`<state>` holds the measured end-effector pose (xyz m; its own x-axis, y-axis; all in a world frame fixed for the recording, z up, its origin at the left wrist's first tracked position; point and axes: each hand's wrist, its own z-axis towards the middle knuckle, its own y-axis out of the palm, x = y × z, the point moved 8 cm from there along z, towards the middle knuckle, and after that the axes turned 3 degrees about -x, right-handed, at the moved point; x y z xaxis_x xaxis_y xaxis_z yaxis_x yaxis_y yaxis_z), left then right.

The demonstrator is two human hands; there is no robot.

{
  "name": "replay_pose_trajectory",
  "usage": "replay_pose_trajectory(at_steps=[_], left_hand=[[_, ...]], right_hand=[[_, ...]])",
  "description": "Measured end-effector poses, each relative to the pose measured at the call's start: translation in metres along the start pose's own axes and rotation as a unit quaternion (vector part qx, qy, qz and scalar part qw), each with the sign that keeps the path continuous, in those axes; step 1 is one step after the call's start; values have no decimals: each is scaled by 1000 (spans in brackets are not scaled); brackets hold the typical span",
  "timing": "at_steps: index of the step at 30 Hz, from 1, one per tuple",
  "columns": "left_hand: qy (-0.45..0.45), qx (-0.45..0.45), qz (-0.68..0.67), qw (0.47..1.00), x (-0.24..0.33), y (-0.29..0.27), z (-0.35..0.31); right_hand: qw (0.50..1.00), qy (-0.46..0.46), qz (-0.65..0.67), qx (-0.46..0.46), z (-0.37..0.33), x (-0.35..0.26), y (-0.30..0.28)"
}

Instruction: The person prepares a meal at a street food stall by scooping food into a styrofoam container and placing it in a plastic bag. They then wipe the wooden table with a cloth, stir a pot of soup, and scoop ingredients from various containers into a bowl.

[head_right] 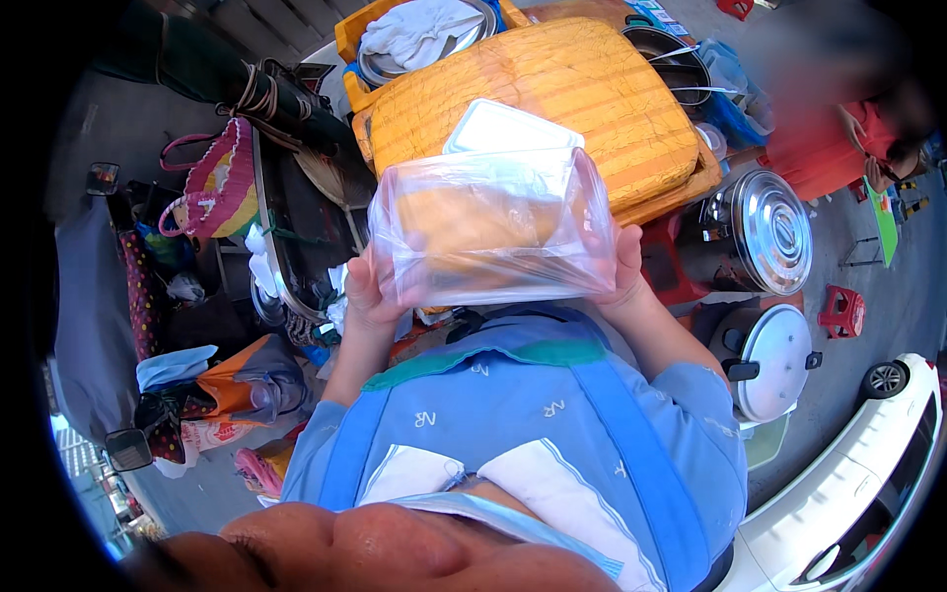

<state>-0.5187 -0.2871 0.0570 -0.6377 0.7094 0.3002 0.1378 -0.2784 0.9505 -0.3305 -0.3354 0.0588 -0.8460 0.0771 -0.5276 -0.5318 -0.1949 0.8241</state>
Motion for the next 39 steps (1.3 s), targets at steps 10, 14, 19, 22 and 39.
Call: replay_pose_trajectory(at_steps=[10,14,19,22,39], left_hand=[[2,129,96,987,-28,-59,-25],[19,196,94,976,-23,-75,-52],[23,212,54,976,-27,-87,-70],[10,211,33,977,-26,-95,-63],[-46,217,97,970,12,-84,40]], right_hand=[[682,122,-722,4,121,-64,-141],[700,273,-657,-67,145,-23,-128],[736,316,-598,-2,149,-14,-129],[771,353,-529,32,149,-13,-138],[766,384,-502,-119,129,-2,-19]])
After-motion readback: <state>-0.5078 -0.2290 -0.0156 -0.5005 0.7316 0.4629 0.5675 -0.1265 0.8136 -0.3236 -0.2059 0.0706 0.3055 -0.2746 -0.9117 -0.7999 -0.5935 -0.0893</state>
